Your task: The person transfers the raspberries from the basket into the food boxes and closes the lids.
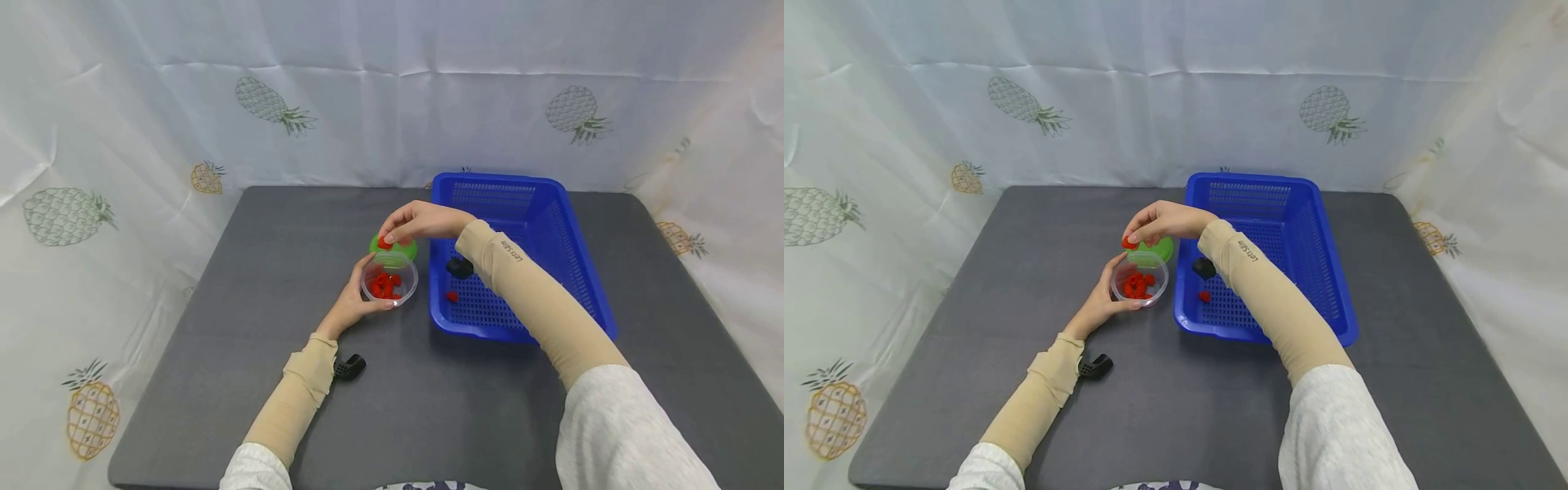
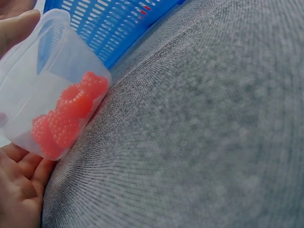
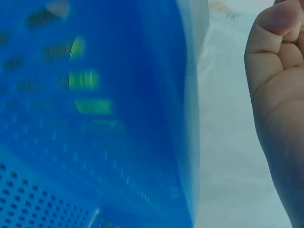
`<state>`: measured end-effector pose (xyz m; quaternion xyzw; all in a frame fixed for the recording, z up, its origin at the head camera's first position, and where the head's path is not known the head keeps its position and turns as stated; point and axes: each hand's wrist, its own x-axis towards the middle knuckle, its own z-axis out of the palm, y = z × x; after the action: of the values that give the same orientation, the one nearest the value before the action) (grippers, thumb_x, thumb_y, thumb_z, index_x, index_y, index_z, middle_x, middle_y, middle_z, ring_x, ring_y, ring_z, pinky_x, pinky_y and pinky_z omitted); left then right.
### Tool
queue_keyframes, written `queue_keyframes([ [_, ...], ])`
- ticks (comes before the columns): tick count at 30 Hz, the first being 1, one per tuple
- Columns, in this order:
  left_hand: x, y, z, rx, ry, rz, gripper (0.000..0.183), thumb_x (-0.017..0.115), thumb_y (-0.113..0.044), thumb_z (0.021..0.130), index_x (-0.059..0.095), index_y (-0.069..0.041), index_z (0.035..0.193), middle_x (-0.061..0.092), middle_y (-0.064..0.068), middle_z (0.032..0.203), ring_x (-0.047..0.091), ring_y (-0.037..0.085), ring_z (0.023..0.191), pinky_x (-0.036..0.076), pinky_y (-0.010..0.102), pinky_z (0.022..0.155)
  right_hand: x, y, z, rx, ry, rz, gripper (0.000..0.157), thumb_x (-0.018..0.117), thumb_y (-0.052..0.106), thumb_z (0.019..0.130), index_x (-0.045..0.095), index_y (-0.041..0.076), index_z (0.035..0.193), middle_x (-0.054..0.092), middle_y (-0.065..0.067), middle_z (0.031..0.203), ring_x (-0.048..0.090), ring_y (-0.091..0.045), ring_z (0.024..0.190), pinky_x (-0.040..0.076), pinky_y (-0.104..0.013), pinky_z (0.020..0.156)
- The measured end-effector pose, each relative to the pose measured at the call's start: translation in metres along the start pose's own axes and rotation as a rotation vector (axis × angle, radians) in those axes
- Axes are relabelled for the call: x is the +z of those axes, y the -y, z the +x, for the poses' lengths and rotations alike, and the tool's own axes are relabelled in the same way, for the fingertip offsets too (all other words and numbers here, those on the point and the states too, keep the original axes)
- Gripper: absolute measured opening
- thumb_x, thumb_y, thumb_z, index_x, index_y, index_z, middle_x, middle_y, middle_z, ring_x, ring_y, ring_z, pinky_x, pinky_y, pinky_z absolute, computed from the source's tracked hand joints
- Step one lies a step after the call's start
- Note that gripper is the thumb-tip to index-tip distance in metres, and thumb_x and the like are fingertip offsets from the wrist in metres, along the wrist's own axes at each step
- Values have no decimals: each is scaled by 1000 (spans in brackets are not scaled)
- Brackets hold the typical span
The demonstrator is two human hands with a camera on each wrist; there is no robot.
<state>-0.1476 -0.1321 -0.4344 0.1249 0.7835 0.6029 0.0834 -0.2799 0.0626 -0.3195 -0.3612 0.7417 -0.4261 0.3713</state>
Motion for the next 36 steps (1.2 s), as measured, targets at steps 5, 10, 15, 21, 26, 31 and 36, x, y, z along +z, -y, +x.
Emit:
queue_keyframes([
  [5,2,1,2,19,11,-10,93,74,-16,77,14,-19,147,33,14,148,34,28,135,24,49,114,6,-3,9,26,20,-22,25,62,25,89,67,11,108,69,0,94,54,-27,84,49,-34,78],
  [10,2,0,1,23,6,0,92,74,-15,77,15,-20,147,33,13,148,33,27,135,25,49,114,11,-12,15,106,18,-85,23,62,28,89,68,15,107,68,2,93,54,-26,81,48,-44,82],
  [15,2,0,1,12,-2,15,93,74,-18,77,15,-21,148,29,10,150,31,28,136,25,52,113,17,-16,19,127,50,-169,23,61,25,90,68,13,108,69,0,99,58,-29,89,51,-37,81],
  [21,1,24,9,-18,-13,2,97,77,-25,75,14,-29,148,28,2,151,31,23,137,24,51,114,24,-14,22,121,112,-278,24,58,20,92,68,10,111,69,-4,101,61,-24,91,52,-29,80],
  [26,1,34,11,16,-31,1,98,79,-33,72,16,-32,147,32,-3,148,34,20,135,26,50,113,26,-14,23,115,125,-324,25,56,19,92,67,9,112,69,-5,100,61,-22,88,53,-31,81],
  [31,2,33,11,16,-35,9,96,79,-34,71,17,-37,145,32,-4,148,35,20,135,27,49,113,27,-16,26,106,134,-355,24,56,18,92,68,8,111,69,-3,96,61,-23,87,53,-29,78],
  [36,0,16,6,-13,-17,-16,94,77,-21,75,17,-30,146,31,1,149,34,23,136,25,48,114,28,-17,27,124,134,-363,25,55,18,93,67,7,112,69,-5,96,62,-31,92,53,-31,79],
])
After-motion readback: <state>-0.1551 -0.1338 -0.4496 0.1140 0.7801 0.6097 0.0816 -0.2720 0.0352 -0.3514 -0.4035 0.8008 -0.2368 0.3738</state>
